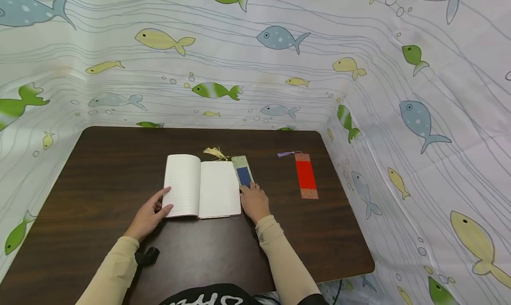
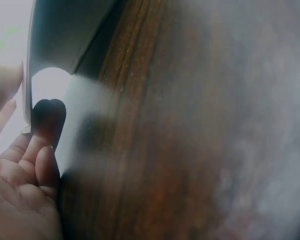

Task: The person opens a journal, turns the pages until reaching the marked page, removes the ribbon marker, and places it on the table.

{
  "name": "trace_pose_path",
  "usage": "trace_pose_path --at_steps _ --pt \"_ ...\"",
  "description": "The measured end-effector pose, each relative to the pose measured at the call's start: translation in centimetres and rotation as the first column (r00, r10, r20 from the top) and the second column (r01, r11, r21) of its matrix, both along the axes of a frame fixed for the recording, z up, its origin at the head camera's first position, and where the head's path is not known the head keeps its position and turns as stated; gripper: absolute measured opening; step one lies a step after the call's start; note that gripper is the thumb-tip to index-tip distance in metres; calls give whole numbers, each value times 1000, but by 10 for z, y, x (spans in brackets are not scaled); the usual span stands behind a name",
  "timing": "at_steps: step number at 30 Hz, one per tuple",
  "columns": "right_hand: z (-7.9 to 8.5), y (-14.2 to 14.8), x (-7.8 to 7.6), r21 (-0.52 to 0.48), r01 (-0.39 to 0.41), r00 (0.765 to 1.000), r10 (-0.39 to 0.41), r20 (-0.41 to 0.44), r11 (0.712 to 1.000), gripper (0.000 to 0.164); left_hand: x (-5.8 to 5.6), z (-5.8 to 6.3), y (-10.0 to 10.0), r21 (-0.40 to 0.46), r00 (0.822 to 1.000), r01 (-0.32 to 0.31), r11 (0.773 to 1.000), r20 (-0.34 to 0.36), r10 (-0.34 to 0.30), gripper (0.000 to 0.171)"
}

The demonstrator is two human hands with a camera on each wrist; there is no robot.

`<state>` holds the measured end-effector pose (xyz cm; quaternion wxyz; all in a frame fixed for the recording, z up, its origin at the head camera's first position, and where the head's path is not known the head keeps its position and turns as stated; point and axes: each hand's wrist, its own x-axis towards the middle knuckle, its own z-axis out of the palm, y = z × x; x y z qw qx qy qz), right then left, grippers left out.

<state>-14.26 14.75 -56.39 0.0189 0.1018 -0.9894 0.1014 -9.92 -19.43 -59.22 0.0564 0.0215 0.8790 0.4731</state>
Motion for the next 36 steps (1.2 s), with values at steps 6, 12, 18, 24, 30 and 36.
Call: trace_pose_path --at_steps 6,12,18,24,30,36 --pt "0 34 -3 45 103 995 -104 10 994 27 1 0 -1 -9 999 -2 1000 -33 1 63" --pt "5 63 -7 36 224 970 -227 90 974 30 3 1 -4 -24 999 -10 1000 -39 9 63" --pt "9 70 -8 25 239 960 -240 147 971 34 4 1 -6 -27 999 -14 1000 -36 13 64" --pt "13 68 -4 74 218 966 -226 124 973 36 2 -1 -4 -27 1000 -3 1000 -22 3 65" --pt "11 47 0 8 39 985 -40 170 999 50 1 -1 -2 -12 1000 2 1000 -21 -2 66" --pt "6 15 1 -167 -119 936 167 309 979 70 0 -3 -1 -17 999 7 1000 -32 -7 66"
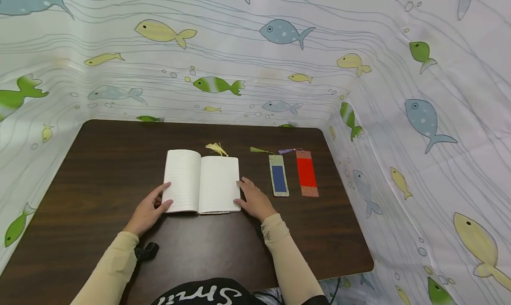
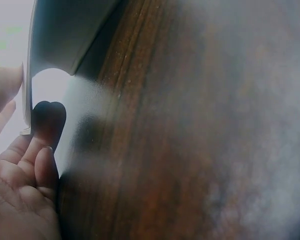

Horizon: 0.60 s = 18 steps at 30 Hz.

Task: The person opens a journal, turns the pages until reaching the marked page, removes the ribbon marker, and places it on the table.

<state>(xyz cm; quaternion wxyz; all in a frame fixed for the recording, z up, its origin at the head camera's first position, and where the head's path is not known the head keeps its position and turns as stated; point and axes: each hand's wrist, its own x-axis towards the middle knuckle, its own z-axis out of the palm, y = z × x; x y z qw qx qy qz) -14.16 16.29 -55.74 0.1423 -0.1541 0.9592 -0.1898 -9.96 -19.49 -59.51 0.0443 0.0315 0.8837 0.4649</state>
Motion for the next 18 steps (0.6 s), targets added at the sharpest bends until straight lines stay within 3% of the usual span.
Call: trace_pose_path --at_steps 7,13,18 --pt "2 -15 -1 -8 -79 995 80 53 997 83 -1 0 2 17 1000 6 1000 14 -7 66" --pt "-1 -19 -4 121 -90 995 95 -33 989 85 0 2 1 13 1000 -4 1000 22 4 65" --pt "-4 -23 -6 172 -79 990 97 -103 982 77 0 1 -1 5 1000 -5 1000 12 5 65"
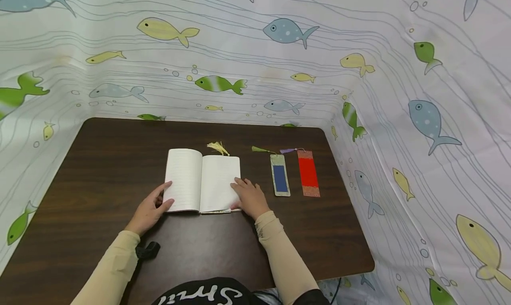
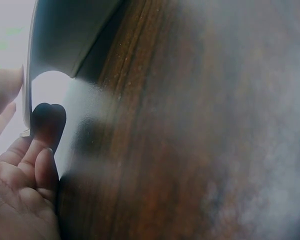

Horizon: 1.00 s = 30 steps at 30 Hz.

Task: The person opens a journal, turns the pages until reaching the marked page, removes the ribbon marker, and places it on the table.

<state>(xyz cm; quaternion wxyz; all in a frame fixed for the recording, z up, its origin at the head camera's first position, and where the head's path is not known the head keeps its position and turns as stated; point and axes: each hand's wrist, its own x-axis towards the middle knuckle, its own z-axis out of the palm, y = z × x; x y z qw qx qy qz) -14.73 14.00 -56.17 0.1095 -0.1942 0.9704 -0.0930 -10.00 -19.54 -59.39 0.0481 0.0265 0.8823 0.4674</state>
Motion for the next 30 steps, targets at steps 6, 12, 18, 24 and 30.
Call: trace_pose_path --at_steps 6,12,18,24,30 --pt "-2 -1 -1 20 3 998 -2 -57 1000 70 0 0 1 4 1000 3 1000 21 -3 67" --pt "1 -3 -2 9 -3 995 4 -98 1000 64 2 2 0 8 1000 -3 1000 16 3 66" --pt "1 -6 -2 30 -5 982 11 -187 1000 62 2 2 1 0 1000 -4 1000 18 4 67" --pt "-1 -12 -3 -74 70 969 -85 -230 995 97 3 2 1 7 1000 -3 1000 27 3 67" --pt "2 -13 -2 -217 124 984 -147 -96 968 108 2 2 2 2 999 -3 1000 32 3 66"
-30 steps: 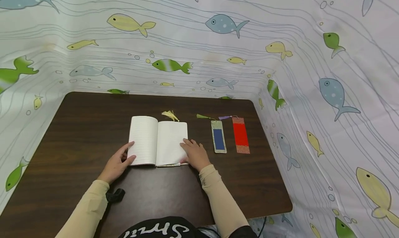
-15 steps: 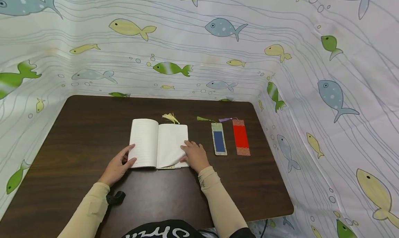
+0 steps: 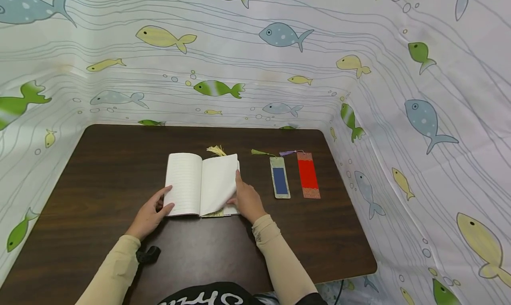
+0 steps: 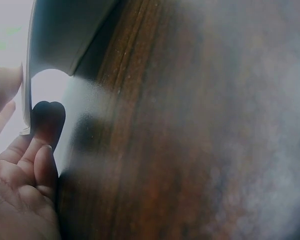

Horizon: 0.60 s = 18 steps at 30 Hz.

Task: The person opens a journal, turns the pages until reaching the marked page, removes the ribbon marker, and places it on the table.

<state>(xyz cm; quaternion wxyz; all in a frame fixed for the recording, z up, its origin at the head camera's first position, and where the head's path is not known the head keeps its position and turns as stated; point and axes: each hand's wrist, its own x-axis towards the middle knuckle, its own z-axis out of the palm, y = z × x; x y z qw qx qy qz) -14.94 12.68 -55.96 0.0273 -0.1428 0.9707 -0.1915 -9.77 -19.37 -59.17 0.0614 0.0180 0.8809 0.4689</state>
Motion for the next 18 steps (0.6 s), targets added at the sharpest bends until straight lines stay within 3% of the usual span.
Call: trace_pose_path --at_steps 3,7,12,18 --pt "3 3 0 -118 22 990 -5 142 993 109 1 0 0 -8 1000 -4 1000 4 4 67" --pt "8 11 -1 -215 50 957 15 290 975 102 2 0 0 -14 1000 0 1000 -6 0 67" --pt "11 15 -1 -267 71 943 22 331 961 90 2 -2 -1 -4 1000 2 1000 -16 -2 66" --pt "6 16 -2 -353 128 943 -4 333 927 91 1 -2 0 -1 1000 3 1000 -13 -3 68"
